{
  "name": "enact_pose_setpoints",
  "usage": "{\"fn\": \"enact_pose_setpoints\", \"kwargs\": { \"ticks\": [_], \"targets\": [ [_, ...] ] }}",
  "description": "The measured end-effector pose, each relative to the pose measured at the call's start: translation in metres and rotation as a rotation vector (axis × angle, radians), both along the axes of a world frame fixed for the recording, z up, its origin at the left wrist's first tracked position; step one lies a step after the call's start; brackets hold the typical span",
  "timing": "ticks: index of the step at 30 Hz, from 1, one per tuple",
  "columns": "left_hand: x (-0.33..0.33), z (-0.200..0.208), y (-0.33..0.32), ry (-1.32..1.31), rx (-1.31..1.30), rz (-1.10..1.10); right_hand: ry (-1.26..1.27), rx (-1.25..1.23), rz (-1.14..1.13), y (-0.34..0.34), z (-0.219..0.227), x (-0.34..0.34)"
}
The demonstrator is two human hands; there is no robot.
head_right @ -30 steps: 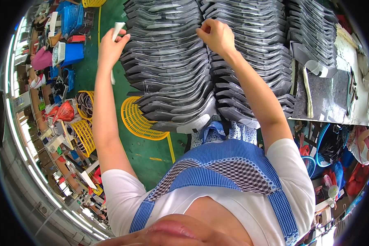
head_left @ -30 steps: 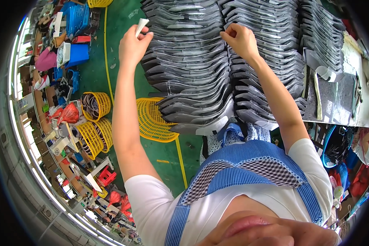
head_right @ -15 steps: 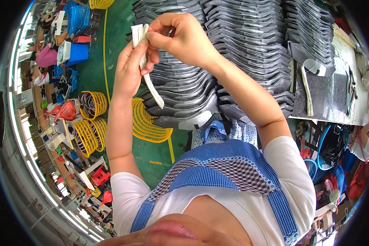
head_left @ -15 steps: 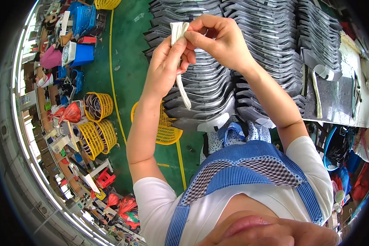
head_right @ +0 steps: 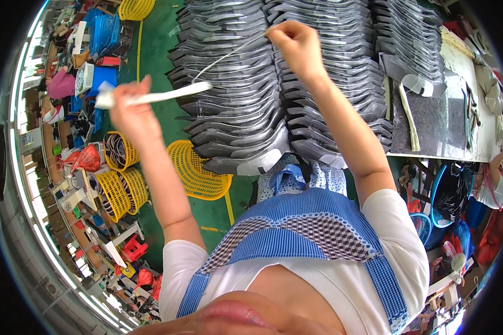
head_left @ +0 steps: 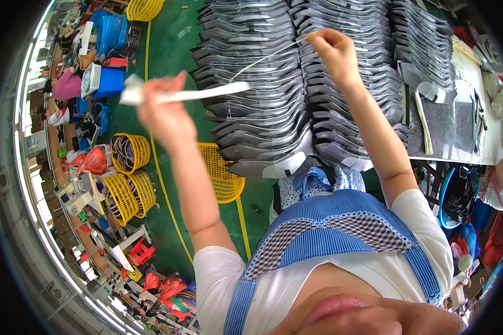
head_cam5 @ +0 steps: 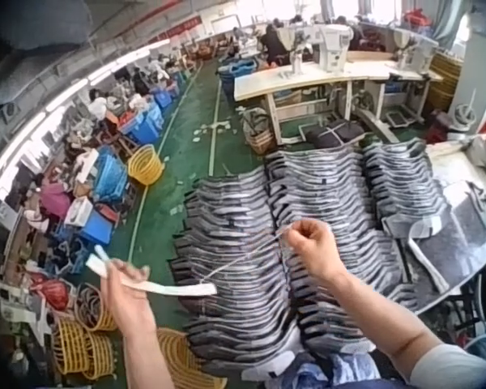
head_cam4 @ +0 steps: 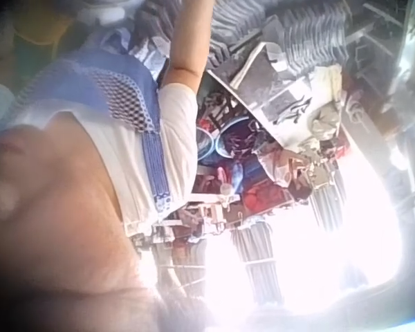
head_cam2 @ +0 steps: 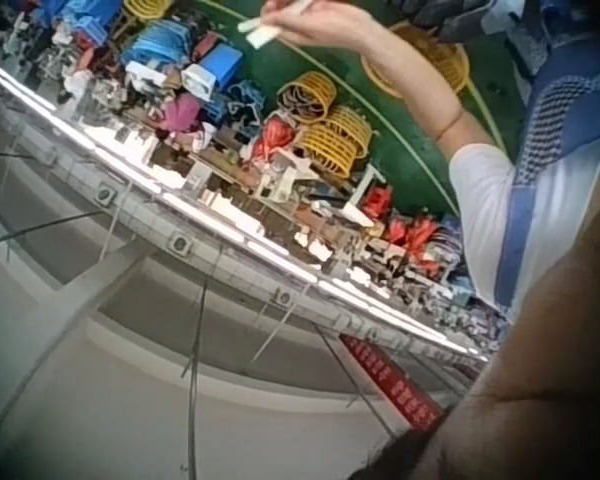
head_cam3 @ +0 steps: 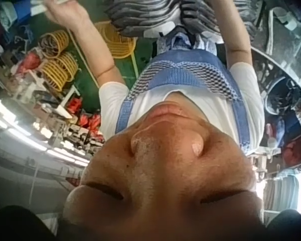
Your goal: The worker is assembling shoe upper components by attaching white strips to them in a factory setting.
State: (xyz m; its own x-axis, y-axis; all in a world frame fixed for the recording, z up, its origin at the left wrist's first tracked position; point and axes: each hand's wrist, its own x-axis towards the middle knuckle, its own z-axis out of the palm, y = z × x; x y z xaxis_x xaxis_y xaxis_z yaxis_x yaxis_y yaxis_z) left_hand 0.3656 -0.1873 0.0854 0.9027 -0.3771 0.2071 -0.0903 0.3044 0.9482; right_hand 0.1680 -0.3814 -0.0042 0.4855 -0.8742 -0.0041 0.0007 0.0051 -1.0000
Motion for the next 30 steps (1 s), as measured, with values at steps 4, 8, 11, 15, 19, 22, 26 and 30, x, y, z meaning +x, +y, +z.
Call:
{"fn": "enact_pose_setpoints", "kwargs": {
  "ticks": [4, 8, 11, 15, 19, 22, 26, 30],
  "targets": [
    [0.008, 0.004, 0.023, 0.093, 0.024, -0.200, -0.137, 0.036, 0.150, 0.013, 0.010, -0.013],
    [-0.057, 0.000, -0.022, 0.008, 0.425, -0.634, -0.185, 0.070, 0.308, 0.037, 0.031, -0.008],
    [-0.069, -0.005, -0.038, 0.128, 0.477, -0.768, -0.284, 0.083, 0.326, 0.047, 0.041, -0.006],
    [-0.071, -0.011, -0.034, 0.110, 0.445, -0.768, -0.244, 0.013, 0.306, 0.050, 0.037, -0.007],
    [-0.077, -0.011, -0.028, -0.045, 0.496, -0.639, -0.156, -0.115, 0.297, 0.057, 0.046, -0.007],
    [-0.080, -0.015, -0.020, -0.397, 0.508, -0.489, -0.079, -0.222, 0.270, 0.065, 0.056, -0.002],
    [-0.077, -0.016, -0.009, -0.683, 0.470, -0.356, -0.050, -0.431, 0.250, 0.074, 0.058, 0.005],
    [-0.077, -0.033, 0.003, -0.584, 0.364, -0.300, -0.018, -0.272, 0.354, 0.083, 0.059, 0.008]
  ]
}}
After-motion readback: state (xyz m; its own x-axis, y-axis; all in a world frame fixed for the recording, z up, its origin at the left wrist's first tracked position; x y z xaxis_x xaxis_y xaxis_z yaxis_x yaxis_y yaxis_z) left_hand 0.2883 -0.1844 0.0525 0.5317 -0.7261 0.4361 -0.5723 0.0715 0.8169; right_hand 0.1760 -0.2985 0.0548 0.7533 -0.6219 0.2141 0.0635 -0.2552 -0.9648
